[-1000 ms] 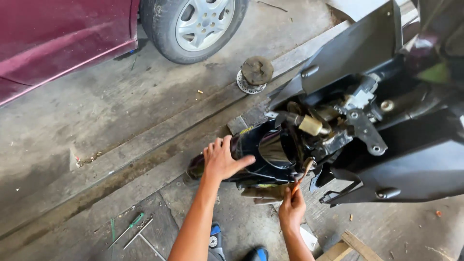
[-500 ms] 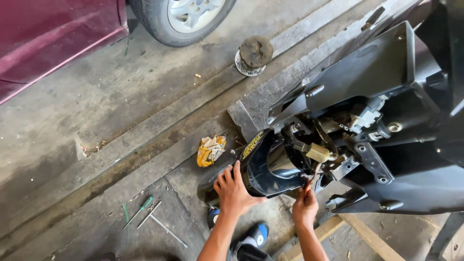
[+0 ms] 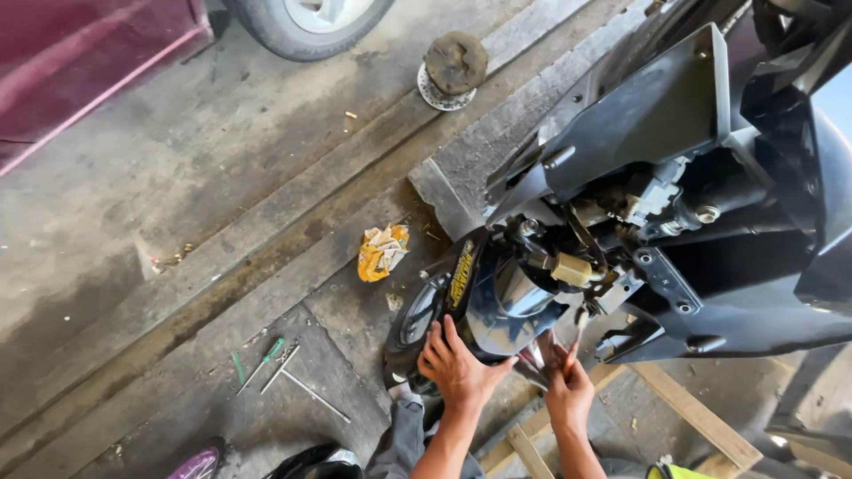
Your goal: Cleaning the front forks and internal components of a motorcycle using a cloth and a brush
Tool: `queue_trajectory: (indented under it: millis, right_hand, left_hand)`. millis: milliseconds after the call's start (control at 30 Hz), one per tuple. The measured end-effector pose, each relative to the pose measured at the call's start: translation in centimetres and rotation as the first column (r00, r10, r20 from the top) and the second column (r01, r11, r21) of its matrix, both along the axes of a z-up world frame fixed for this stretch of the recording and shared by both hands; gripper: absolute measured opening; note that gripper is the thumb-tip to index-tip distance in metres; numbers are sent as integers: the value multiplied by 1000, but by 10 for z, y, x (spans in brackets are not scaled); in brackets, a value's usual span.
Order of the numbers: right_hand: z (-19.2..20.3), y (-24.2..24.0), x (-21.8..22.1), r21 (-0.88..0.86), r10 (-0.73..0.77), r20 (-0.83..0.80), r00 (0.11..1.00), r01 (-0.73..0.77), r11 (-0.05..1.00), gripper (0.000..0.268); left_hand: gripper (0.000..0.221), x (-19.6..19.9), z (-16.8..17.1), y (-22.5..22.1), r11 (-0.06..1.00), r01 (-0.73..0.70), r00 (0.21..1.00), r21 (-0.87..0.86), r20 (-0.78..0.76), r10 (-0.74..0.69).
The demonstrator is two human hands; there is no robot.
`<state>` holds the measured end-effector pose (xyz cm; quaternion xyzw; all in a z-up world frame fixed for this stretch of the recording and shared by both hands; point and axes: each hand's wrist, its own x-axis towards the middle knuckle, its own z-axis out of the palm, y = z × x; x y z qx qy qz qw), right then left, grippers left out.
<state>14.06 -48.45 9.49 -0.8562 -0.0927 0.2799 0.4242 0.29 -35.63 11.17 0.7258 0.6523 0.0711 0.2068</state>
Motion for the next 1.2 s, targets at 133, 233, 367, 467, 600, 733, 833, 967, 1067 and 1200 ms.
queue_trajectory:
  millis: [133,233,367,467,600,733,833,967,1067,1200]
  right_hand:
    - [7,-32,5,-40,-82,-62,995,80,996,38]
    - [23,-39,11,-39,-62,-81,995,59,997,40]
    - [5,-64,27,11,2,-131,991,0,1000,37]
    - [-46,-96,32,10,-147,-147,978,150,989,44]
    - [-145,-126,57,-33,-501,-348,792,524,851,34]
    - [-215,-147,114,-276,-320,-207,924,259,926,26]
    - [-227,-175,156,-320,-261,-2,965,247,915,20]
    - [-229,-192,195,-476,-234,169,957,287,831,17]
    - [-256,-191,201,-518,-298,149,943,331,789,18]
    - [-267,-197,166,-530,-372,78,925,355,770,15]
  left_hand:
    - [144,12,-1,-31,995,-63,998,-79,-2,63]
    - [143,26,-5,-60,989,-130,991,-68,21,131]
    - [141,55,-20,-102,968,-250,968,-32,28,251]
    - [136,70,-23,-124,957,-289,957,-18,20,289]
    - [134,73,-29,-131,959,-275,959,-71,48,279]
    - [133,58,-19,-106,978,-30,999,207,46,21]
    - [133,48,-13,-92,968,76,992,239,77,-97]
    - [136,41,-9,-69,923,64,961,379,226,-159]
    - [137,19,-9,-35,940,175,926,292,276,-258]
    - [139,4,-2,8,925,319,903,209,230,-363]
